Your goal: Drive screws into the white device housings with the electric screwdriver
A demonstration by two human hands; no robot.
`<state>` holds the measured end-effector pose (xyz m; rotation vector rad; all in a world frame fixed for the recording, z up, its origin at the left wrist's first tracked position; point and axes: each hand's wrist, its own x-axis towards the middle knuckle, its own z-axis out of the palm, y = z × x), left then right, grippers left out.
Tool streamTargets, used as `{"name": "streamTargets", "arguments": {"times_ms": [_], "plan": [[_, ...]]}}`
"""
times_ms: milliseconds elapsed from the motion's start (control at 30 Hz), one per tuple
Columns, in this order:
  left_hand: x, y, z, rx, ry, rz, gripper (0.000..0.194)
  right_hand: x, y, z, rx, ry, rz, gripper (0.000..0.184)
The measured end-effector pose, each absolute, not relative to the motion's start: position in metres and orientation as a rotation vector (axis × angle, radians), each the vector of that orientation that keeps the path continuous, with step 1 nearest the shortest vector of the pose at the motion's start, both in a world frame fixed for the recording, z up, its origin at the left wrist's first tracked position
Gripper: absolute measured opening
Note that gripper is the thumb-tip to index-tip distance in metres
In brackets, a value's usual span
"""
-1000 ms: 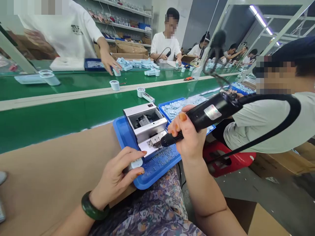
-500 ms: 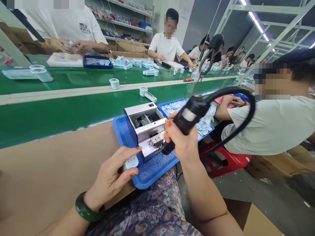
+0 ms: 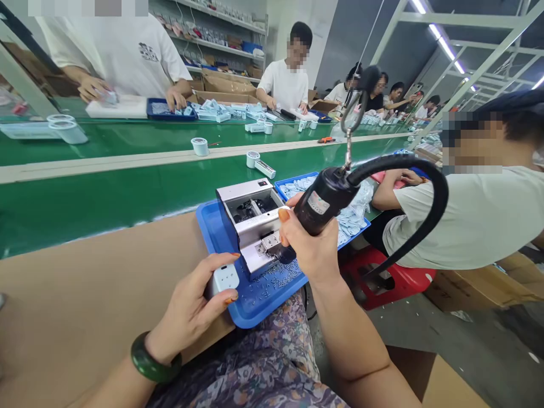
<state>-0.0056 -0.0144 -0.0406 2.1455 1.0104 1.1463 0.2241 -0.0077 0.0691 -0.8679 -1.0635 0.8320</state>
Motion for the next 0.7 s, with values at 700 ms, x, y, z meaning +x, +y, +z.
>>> {"name": "streamTargets", "arguments": {"times_ms": [700], "plan": [[0.012,-0.019,-0.024,2.308,0.886,1.085,0.041,0.19,-0.039,0.129,-0.583,-0.985,1.014,0.032]]}}
